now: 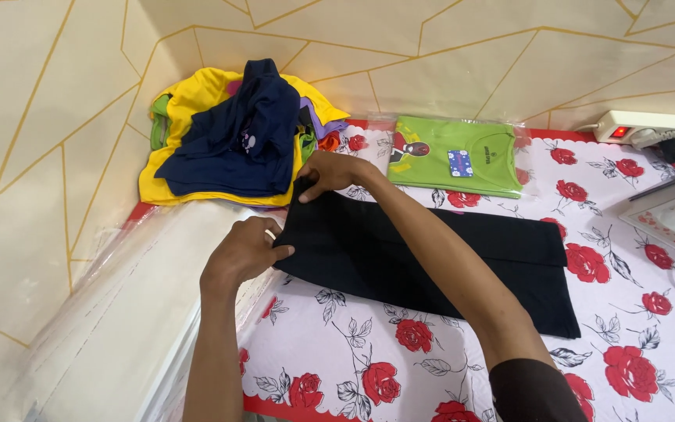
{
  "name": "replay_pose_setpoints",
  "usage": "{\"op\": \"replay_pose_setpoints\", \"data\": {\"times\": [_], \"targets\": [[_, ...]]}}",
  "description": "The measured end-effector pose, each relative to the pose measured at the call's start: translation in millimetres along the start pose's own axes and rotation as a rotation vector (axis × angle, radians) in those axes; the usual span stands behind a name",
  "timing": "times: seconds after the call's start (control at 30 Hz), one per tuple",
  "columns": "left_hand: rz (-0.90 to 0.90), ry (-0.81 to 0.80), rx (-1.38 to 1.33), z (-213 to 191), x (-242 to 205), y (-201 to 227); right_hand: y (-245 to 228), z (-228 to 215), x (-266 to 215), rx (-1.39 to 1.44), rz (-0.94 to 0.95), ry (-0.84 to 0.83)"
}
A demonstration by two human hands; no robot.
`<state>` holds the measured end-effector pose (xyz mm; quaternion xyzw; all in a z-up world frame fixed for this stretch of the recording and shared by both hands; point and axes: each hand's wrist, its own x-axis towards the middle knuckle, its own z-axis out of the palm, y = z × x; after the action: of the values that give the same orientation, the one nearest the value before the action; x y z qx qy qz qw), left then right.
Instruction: Ironing a black t-shirt and then placing it into a clear plastic packaging sleeve for retail.
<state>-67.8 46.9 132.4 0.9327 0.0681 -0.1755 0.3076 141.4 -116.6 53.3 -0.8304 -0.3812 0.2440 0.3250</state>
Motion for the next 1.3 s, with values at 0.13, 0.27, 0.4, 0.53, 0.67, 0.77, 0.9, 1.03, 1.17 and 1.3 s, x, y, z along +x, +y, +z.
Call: {"op": "replay_pose_setpoints", "data": {"times": [0.13, 0.27, 0.4, 0.53, 0.67, 0.77, 0.9, 1.03, 1.17, 1.3], "targets": [[0.012, 0.045, -0.037, -6.7, -19.6, 6.6, -15.6, -10.4, -13.8, 0.055, -0.052, 0.027], [0.116, 0.190, -0.105, -6.4, -38.0, 24.4, -19.4, -37.3, -46.0, 0.003, -0.111, 0.057], [0.283, 0.266, -0.109, 2.5, -49.3, 49.4, -26.7, -64.8, -89.5, -0.071, -0.214, 0.147], [0.452, 0.325, -0.115, 18.1, -50.9, 77.5, -31.4, -77.6, -141.1, -0.092, -0.175, 0.250], [0.587, 0.339, -0.148, 39.6, -48.2, 114.1, -26.6, -85.9, -197.6, -0.137, -0.097, 0.373], [0.634, 0.298, -0.132, 57.9, -54.0, 146.8, -18.1, -85.7, -240.3, -0.130, -0.051, 0.440], [0.708, 0.255, -0.016, 96.1, -45.6, 179.5, 15.9, -83.2, -288.6, -0.217, -0.007, 0.479], [0.756, 0.223, 0.097, 141.7, -35.4, 204.9, 37.9, -69.3, -330.7, -0.232, 0.062, 0.526], [0.815, 0.088, 0.102, 190.1, -36.1, 221.1, 62.0, -54.0, -364.7, -0.212, 0.162, 0.543], [0.868, 0.003, 0.190, 232.0, -43.0, 223.9, 76.4, -38.4, -393.1, -0.163, 0.257, 0.528]]}}
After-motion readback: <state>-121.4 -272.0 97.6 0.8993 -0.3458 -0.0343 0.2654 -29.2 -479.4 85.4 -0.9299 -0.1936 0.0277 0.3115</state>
